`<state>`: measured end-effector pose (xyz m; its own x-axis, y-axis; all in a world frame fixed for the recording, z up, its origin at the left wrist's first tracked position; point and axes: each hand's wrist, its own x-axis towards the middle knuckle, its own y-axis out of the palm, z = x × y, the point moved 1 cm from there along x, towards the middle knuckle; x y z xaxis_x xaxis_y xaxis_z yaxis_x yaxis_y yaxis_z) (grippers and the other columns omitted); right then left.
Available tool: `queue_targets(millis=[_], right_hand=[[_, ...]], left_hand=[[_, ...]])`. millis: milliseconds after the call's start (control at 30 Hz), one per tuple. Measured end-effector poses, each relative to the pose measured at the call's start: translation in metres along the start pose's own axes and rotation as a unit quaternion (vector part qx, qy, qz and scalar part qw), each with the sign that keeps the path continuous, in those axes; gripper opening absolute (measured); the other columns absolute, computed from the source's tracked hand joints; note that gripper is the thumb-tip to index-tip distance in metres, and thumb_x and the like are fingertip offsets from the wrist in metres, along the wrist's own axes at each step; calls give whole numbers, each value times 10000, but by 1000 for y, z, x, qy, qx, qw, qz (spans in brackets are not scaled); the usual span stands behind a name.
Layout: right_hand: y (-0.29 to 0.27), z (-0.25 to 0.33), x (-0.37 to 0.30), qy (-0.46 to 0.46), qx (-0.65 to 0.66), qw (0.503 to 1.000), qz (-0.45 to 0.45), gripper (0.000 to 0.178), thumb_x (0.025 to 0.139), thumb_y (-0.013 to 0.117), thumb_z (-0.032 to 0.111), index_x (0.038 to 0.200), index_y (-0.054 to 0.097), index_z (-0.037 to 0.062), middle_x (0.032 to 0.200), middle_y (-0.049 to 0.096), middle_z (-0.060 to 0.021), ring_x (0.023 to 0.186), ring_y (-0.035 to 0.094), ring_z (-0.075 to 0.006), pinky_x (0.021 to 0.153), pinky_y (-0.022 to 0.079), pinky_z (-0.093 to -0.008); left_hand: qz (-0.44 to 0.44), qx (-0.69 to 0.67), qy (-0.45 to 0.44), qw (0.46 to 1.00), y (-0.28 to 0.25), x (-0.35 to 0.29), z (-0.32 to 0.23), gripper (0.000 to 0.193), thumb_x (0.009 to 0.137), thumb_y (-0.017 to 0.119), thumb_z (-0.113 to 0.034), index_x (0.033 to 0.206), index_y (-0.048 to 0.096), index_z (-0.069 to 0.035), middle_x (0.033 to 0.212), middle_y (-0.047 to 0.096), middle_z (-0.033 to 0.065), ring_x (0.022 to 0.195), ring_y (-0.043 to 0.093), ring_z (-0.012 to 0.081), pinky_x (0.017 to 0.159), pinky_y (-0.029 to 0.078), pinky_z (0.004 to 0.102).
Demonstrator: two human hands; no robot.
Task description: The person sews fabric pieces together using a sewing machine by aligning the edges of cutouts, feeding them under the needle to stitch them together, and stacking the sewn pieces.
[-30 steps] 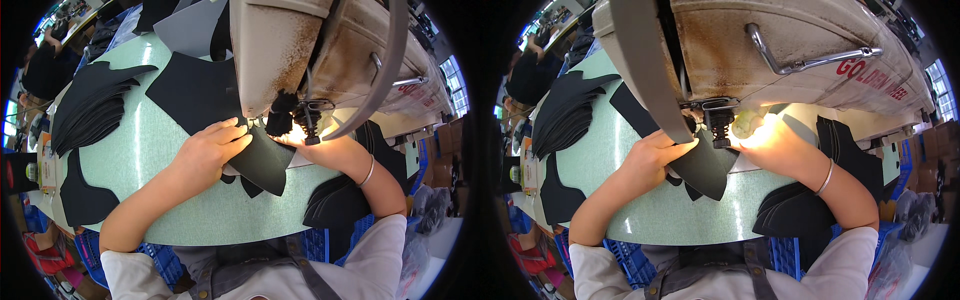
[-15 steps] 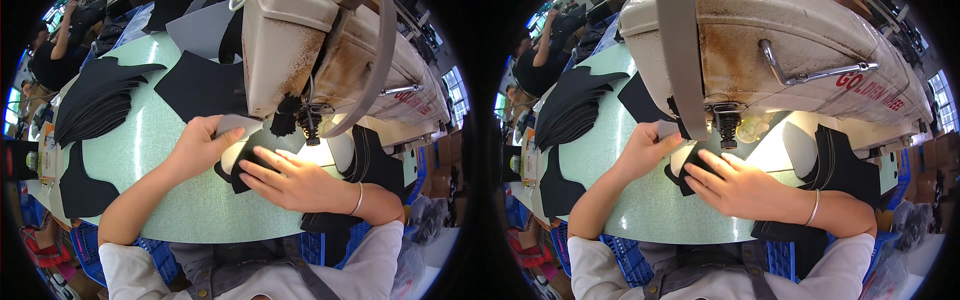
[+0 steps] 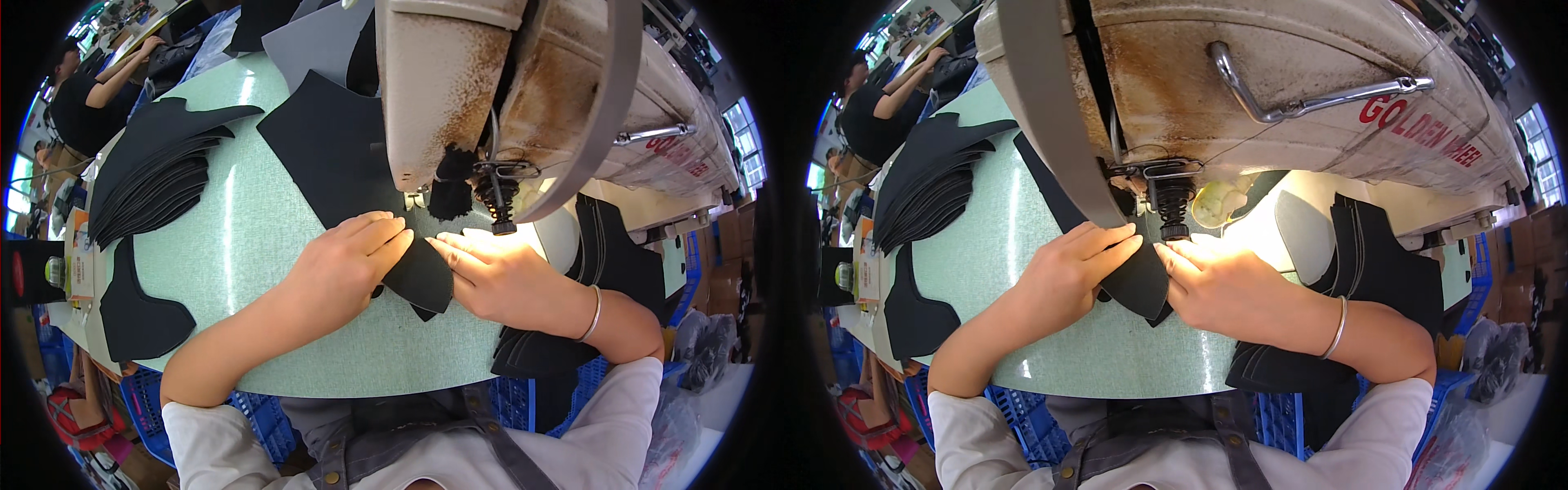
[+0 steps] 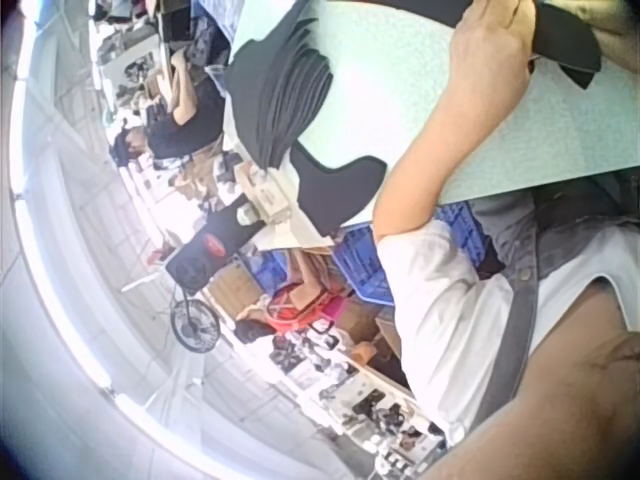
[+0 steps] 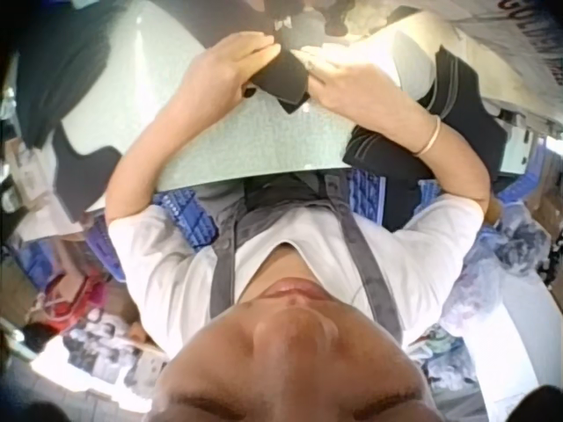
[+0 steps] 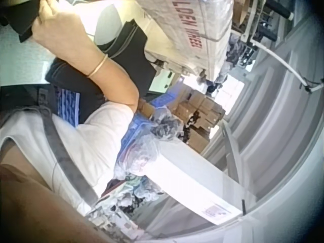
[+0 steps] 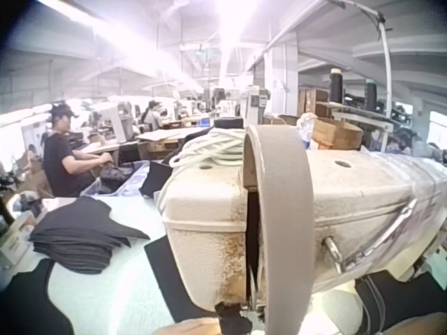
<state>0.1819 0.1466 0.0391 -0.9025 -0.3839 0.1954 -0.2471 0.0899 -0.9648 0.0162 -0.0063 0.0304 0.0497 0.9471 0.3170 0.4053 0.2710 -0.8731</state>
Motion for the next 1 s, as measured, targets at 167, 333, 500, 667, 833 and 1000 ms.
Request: queue_targets(millis=[167, 333, 500, 667, 833, 1000], right_hand=[[2, 14, 4, 52, 13, 999, 3, 183, 633, 625, 152, 758, 674, 28, 1207, 618, -252, 1017, 637, -258, 649, 548, -249], [0, 9, -1, 40, 13, 997, 60, 281, 663, 616, 133, 899, 706, 11, 1201, 620, -265, 991, 663, -270, 615, 551, -250], [6, -5, -6, 93, 105, 988, 59, 413, 779, 587, 72, 1184, 622, -2, 1330, 584, -125, 1117, 634, -257, 750, 579, -318], [5, -21, -5, 112, 100, 980, 134, 489, 813, 548, 29, 1288, 607, 132, 1317, 604, -59, 1061, 663, -166, 734, 569, -259], [2, -12, -1, 93, 18, 988, 123, 448, 812, 579, 64, 1258, 617, 75, 1255, 632, -78, 1047, 664, -169, 723, 559, -292], [3, 2, -2, 48, -9, 998, 51, 374, 810, 615, 126, 1156, 636, -13, 1263, 624, -131, 1108, 644, -208, 725, 560, -293]], left_hand=[[-7, 22, -30, 999, 8, -1, -10, 572, 608, 630, 119, 1168, 628, 6, 1192, 605, 169, 1037, 613, 338, 866, 534, 369], [-11, 23, -3, 1000, 9, -1, -7, 462, 681, 608, 37, 1142, 603, 61, 1139, 598, 175, 1151, 571, 333, 981, 477, 387], [11, -12, -13, 1000, 6, -3, 7, 467, 685, 625, 30, 1152, 618, 11, 1150, 612, 131, 1160, 580, 314, 946, 507, 368], [18, -5, -3, 1000, 2, 2, 19, 460, 692, 634, 19, 1151, 629, -15, 1165, 608, 110, 1153, 589, 312, 934, 517, 362], [-15, 64, 34, 997, 8, 3, 4, 413, 709, 622, -30, 1115, 618, 46, 1137, 598, 148, 1124, 586, 321, 957, 502, 391], [-6, 92, 102, 991, 5, -1, 0, 408, 704, 635, -74, 1105, 659, -4, 1137, 647, 134, 1047, 631, 289, 888, 536, 357]])
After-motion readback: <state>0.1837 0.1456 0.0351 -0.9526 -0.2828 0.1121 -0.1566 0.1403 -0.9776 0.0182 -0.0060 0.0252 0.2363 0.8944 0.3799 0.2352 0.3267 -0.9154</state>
